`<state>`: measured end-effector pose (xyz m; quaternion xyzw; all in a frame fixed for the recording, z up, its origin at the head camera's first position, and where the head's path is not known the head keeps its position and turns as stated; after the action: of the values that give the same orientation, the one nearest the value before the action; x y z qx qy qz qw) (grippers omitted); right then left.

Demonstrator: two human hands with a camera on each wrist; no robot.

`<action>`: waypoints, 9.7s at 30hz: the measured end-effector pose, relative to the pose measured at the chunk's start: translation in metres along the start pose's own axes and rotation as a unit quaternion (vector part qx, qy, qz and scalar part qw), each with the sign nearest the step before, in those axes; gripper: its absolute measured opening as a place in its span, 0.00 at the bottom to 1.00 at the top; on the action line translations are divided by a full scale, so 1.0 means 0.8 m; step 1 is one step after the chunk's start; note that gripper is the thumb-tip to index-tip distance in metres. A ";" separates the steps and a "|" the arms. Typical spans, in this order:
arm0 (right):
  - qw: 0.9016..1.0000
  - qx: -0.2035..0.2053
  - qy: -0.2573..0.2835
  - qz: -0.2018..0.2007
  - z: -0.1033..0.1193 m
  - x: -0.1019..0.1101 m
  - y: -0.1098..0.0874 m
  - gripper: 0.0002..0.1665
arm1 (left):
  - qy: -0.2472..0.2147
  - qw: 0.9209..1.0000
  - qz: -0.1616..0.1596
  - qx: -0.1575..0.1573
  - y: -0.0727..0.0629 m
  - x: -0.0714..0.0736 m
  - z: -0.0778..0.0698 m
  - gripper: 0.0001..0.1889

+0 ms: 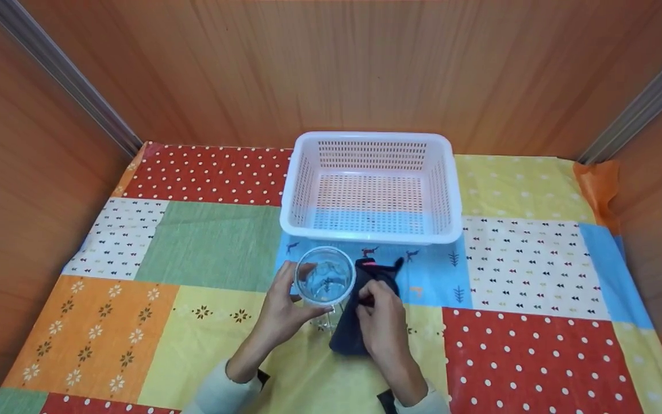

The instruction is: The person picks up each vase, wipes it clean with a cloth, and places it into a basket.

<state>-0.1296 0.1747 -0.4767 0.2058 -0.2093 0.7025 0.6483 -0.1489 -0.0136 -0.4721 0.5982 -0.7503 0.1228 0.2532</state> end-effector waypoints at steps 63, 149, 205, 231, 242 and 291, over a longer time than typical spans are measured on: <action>0.994 0.016 0.066 -0.080 0.022 0.000 -0.027 0.12 | 0.061 0.998 -0.021 -0.021 -0.001 0.006 -0.007 0.38; 0.996 -0.013 0.064 -0.064 0.006 0.007 -0.023 0.13 | -0.089 0.995 0.033 -0.025 0.001 -0.001 0.005 0.30; 0.999 0.001 0.020 -0.033 -0.020 0.001 -0.008 0.13 | -0.133 0.990 0.039 0.024 0.005 -0.005 0.014 0.25; 0.998 -0.029 0.048 -0.016 0.012 0.019 -0.009 0.11 | -0.129 0.991 0.040 0.019 0.004 -0.009 0.014 0.25; 1.000 0.004 0.006 -0.026 -0.012 0.005 -0.005 0.13 | -0.139 0.990 0.032 0.016 0.004 -0.006 0.015 0.25; 0.999 -0.041 -0.015 0.017 -0.048 -0.010 0.003 0.15 | -0.118 0.992 0.033 0.012 0.006 -0.008 0.015 0.25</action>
<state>-0.1319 0.1896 -0.5130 0.1862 -0.2510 0.7010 0.6411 -0.1555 -0.0125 -0.4847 0.5862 -0.7929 0.0682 0.1516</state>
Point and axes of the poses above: each hand's wrist, its own y-axis towards the middle knuckle, its own x-axis out of the back of the hand, z = x × y, the point moved 9 cm from there along y, towards the middle knuckle, and after that the axes turned 9 degrees about z, right-handed, at the moved point
